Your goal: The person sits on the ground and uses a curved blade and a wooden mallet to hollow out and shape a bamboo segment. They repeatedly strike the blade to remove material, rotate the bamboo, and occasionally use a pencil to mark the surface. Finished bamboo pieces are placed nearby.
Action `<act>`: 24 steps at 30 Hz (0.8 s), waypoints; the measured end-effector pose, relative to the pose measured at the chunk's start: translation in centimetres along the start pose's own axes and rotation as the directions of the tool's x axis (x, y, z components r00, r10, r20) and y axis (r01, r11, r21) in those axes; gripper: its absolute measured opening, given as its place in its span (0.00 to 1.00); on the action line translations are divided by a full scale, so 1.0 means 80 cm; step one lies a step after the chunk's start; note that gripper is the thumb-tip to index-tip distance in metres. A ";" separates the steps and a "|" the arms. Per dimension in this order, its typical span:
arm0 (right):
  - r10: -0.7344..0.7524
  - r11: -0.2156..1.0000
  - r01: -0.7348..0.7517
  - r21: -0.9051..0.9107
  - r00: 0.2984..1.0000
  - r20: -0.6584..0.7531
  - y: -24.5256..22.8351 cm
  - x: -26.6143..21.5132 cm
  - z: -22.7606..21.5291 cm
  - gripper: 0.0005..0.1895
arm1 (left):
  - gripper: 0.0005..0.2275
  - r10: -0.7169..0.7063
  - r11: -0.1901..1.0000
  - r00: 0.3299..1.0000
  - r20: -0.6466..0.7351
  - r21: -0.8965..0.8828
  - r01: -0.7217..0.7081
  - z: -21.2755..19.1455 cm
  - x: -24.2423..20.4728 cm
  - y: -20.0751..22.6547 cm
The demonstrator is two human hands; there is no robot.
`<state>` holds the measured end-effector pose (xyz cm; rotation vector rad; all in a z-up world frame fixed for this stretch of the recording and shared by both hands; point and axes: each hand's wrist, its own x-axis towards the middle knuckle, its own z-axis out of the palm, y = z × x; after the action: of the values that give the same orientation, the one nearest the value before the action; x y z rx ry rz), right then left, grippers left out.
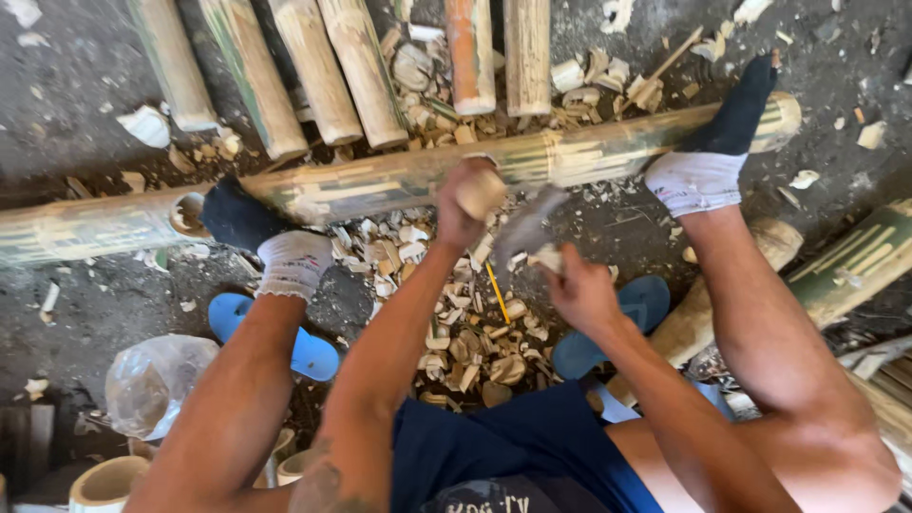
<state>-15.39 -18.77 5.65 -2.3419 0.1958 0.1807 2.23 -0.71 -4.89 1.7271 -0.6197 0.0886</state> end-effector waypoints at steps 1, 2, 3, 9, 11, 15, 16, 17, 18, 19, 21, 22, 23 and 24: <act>0.017 1.000 -0.015 0.024 0.995 -0.096 0.001 0.004 -0.005 0.11 | 0.11 -0.145 0.986 0.970 -0.195 -0.114 0.125 -0.010 0.027 -0.009; 0.049 0.998 -0.043 0.038 0.984 -0.172 0.003 -0.008 -0.017 0.11 | 0.10 -0.326 0.935 0.873 -0.362 -0.261 0.240 -0.012 0.034 -0.012; 0.080 0.996 -0.069 0.053 0.965 -0.248 0.000 -0.020 -0.030 0.11 | 0.11 -0.504 0.851 0.717 -0.481 -0.420 0.316 -0.013 0.031 -0.008; -0.326 0.935 0.353 -0.020 0.837 -0.439 -0.033 -0.024 -0.084 0.13 | 0.14 -0.056 0.952 0.989 -0.135 -0.305 0.013 -0.018 0.010 0.037; -0.474 0.842 0.539 0.008 0.747 -0.466 -0.031 -0.021 -0.065 0.13 | 0.14 0.098 0.961 0.995 -0.033 -0.256 -0.103 -0.008 -0.013 0.042; -0.361 0.930 0.350 -0.114 0.927 -0.098 -0.026 -0.001 -0.011 0.15 | 0.14 0.163 0.965 0.984 0.073 -0.219 -0.143 0.006 -0.029 0.027; -0.257 0.942 0.253 -0.222 0.966 0.011 -0.028 0.007 -0.005 0.13 | 0.13 0.151 0.968 0.986 0.064 -0.212 -0.135 0.009 -0.025 0.022; -0.133 0.927 0.161 -0.337 0.985 0.105 -0.031 0.014 -0.006 0.13 | 0.12 0.140 0.970 0.989 0.056 -0.206 -0.126 0.012 -0.016 0.016; -0.093 0.954 0.112 -0.279 0.992 0.082 -0.036 0.017 -0.011 0.12 | 0.11 0.127 0.974 0.991 0.049 -0.196 -0.115 0.012 -0.010 0.012; -0.051 0.974 0.063 -0.218 0.997 0.063 -0.042 0.019 -0.020 0.10 | 0.12 -0.145 0.961 0.979 -0.142 -0.257 0.105 0.012 -0.003 0.009; -0.044 0.992 0.037 -0.120 0.998 -0.055 -0.052 0.008 -0.052 0.09 | 0.14 -0.648 0.747 0.653 -0.392 -0.495 0.444 0.017 0.004 0.012; -0.099 0.992 0.086 -0.088 0.984 -0.151 -0.056 0.001 -0.071 0.10 | 0.13 -0.587 0.749 0.775 -0.234 -0.520 0.410 0.015 0.005 0.017; -0.148 0.989 0.138 -0.059 0.958 -0.247 -0.058 -0.005 -0.088 0.11 | 0.12 -0.493 0.746 0.867 -0.071 -0.548 0.380 0.013 0.001 0.024; -0.248 0.969 0.230 -0.093 0.917 -0.314 -0.059 -0.013 -0.093 0.11 | 0.12 -0.378 0.735 0.921 0.099 -0.572 0.364 0.007 -0.009 0.031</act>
<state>-14.93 -20.74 14.31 -2.4136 0.0610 -0.3258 0.38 -1.28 -3.10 1.2079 -0.2259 -0.3383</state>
